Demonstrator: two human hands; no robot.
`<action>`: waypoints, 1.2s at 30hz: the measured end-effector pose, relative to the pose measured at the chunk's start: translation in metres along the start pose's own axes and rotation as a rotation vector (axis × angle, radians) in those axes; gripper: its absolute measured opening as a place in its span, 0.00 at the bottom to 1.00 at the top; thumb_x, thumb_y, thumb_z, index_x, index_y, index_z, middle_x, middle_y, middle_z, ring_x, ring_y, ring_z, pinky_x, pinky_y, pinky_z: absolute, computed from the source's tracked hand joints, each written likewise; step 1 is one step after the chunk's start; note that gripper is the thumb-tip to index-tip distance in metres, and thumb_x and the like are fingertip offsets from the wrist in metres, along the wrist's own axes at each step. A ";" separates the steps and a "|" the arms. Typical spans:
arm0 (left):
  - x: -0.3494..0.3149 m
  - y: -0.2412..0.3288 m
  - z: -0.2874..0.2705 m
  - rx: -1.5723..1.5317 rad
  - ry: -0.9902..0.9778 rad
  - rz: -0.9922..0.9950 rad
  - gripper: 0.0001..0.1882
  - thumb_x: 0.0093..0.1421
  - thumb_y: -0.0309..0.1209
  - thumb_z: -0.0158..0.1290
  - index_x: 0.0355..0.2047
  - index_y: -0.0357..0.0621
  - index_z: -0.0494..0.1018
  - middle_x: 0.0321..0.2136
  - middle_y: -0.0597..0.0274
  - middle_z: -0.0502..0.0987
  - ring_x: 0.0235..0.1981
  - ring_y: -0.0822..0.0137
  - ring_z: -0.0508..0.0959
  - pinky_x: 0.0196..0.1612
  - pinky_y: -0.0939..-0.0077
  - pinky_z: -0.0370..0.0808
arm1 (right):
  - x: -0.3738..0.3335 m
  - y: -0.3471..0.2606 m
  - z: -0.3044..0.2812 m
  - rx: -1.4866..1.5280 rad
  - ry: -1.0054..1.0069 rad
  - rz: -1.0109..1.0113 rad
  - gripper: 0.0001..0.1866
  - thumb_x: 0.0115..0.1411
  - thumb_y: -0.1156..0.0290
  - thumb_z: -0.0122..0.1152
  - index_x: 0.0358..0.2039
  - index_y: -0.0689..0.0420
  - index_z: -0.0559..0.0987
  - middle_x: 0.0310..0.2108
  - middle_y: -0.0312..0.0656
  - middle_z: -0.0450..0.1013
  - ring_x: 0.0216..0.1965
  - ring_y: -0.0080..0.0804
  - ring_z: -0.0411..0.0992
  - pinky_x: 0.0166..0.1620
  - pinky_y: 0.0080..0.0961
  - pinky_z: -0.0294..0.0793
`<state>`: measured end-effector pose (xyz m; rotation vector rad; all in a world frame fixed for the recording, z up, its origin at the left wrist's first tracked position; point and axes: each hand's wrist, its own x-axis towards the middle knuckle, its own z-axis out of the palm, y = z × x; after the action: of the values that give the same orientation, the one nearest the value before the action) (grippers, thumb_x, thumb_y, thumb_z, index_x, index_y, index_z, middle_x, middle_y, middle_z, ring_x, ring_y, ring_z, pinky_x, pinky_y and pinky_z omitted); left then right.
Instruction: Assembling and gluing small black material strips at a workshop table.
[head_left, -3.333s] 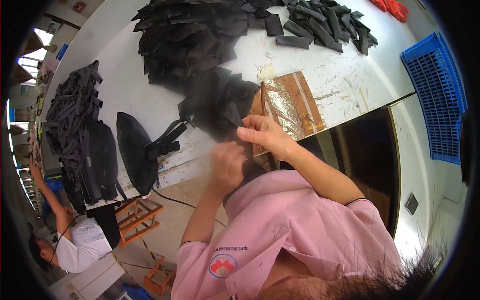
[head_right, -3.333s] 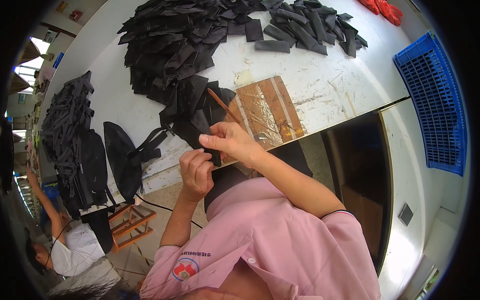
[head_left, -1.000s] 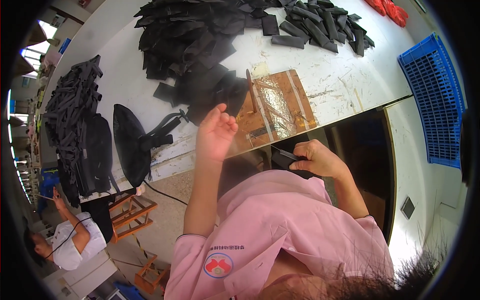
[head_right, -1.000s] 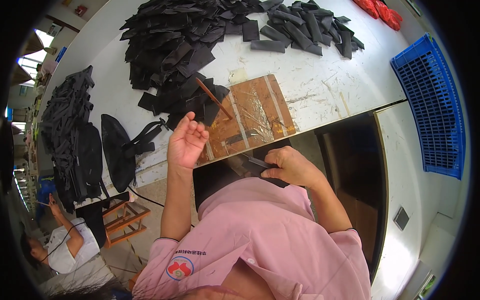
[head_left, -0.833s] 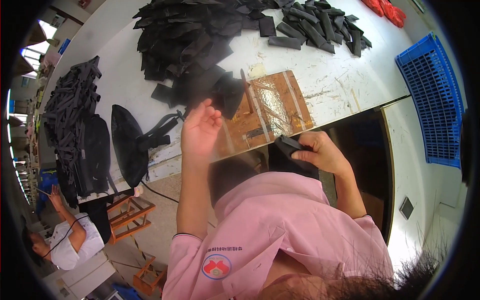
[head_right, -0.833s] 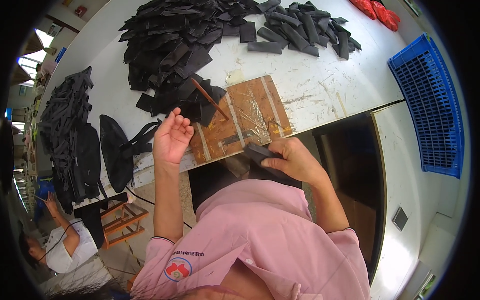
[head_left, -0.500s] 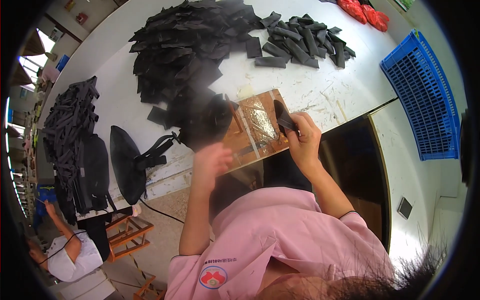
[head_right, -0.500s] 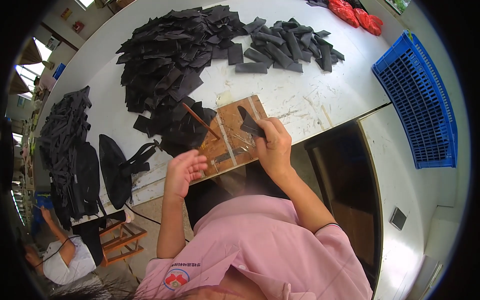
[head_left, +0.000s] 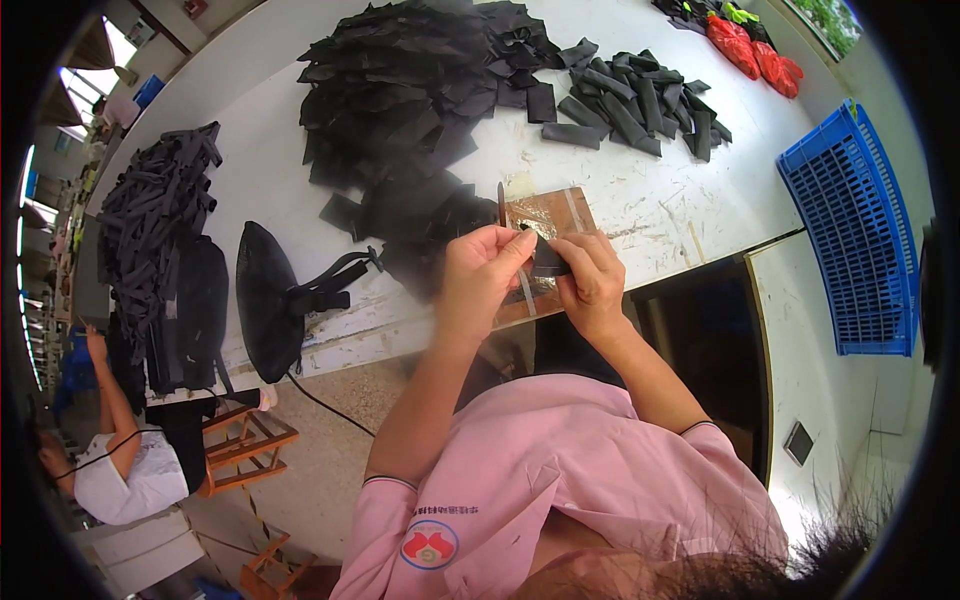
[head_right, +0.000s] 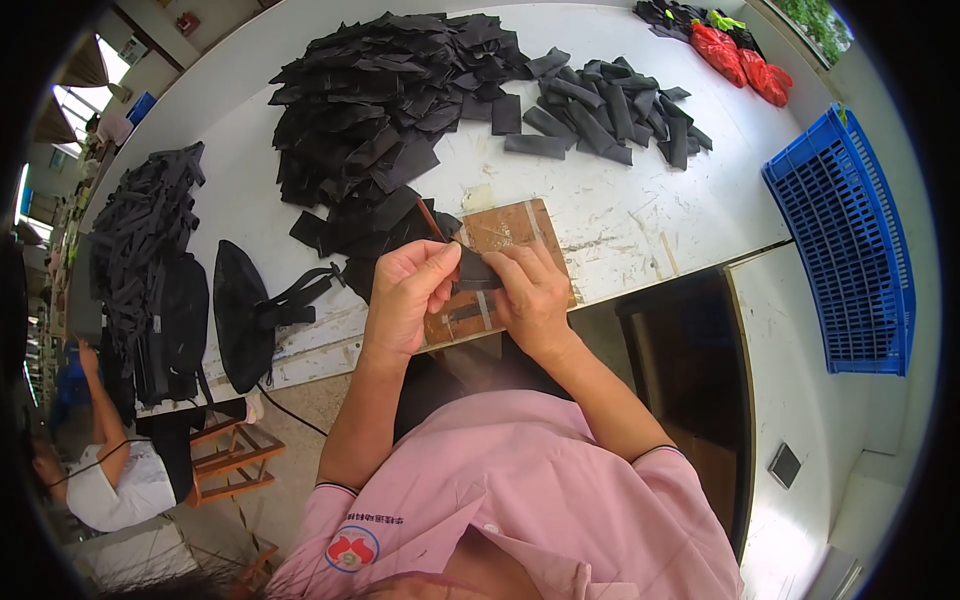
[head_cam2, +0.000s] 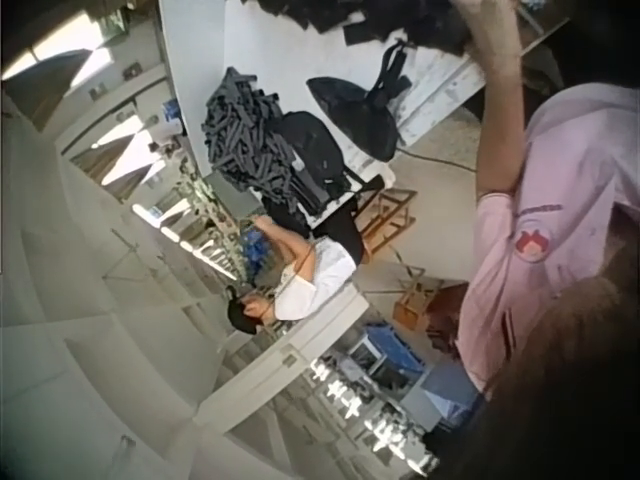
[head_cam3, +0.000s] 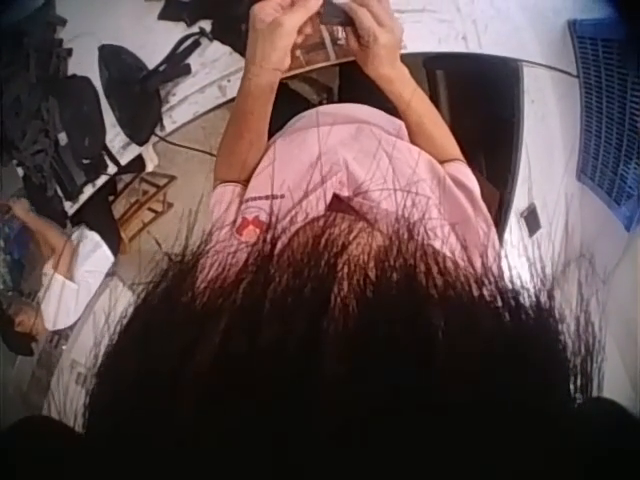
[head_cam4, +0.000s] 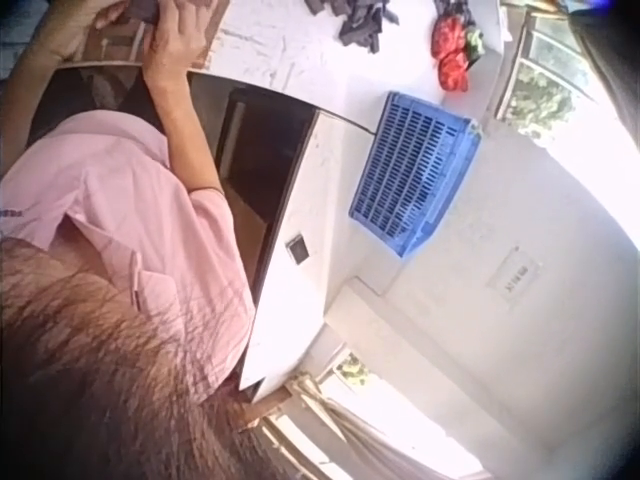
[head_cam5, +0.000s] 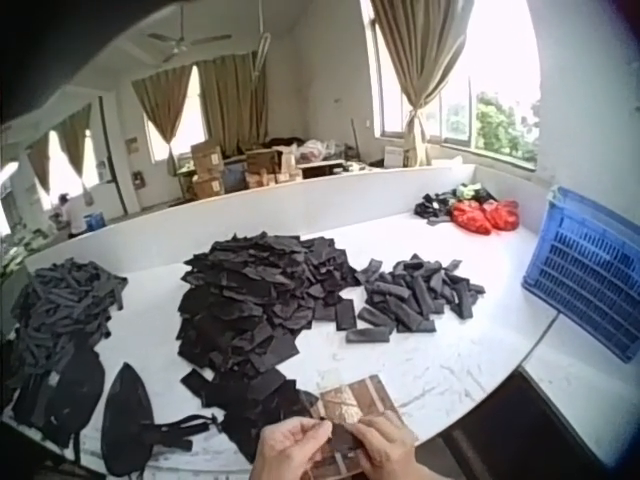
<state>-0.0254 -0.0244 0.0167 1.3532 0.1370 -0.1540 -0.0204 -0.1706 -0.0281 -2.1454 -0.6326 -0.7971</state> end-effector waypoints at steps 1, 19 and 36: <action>0.002 -0.003 -0.004 -0.080 -0.037 -0.020 0.08 0.54 0.30 0.52 0.24 0.37 0.71 0.17 0.68 0.70 0.15 0.83 0.63 0.16 0.91 0.57 | 0.000 -0.001 0.001 -0.005 -0.030 0.000 0.20 0.31 0.86 0.54 0.30 0.60 0.73 0.27 0.43 0.68 0.28 0.40 0.67 0.29 0.30 0.68; -0.002 -0.033 -0.005 0.428 0.024 0.421 0.04 0.55 0.23 0.50 0.25 0.35 0.70 0.17 0.69 0.71 0.17 0.83 0.67 0.22 0.90 0.64 | 0.025 -0.014 -0.030 1.063 -0.445 0.942 0.16 0.50 0.72 0.59 0.39 0.64 0.72 0.25 0.38 0.70 0.27 0.21 0.68 0.32 0.15 0.70; 0.001 -0.038 -0.002 0.690 0.374 0.749 0.04 0.48 0.17 0.52 0.23 0.36 0.68 0.13 0.69 0.69 0.14 0.83 0.65 0.16 0.89 0.62 | 0.039 -0.026 -0.005 0.430 -0.289 0.550 0.07 0.45 0.77 0.58 0.27 0.63 0.77 0.20 0.42 0.69 0.19 0.28 0.68 0.22 0.22 0.65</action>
<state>-0.0314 -0.0304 -0.0203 2.0190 -0.1318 0.7481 -0.0122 -0.1519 0.0146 -1.9004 -0.2875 -0.0441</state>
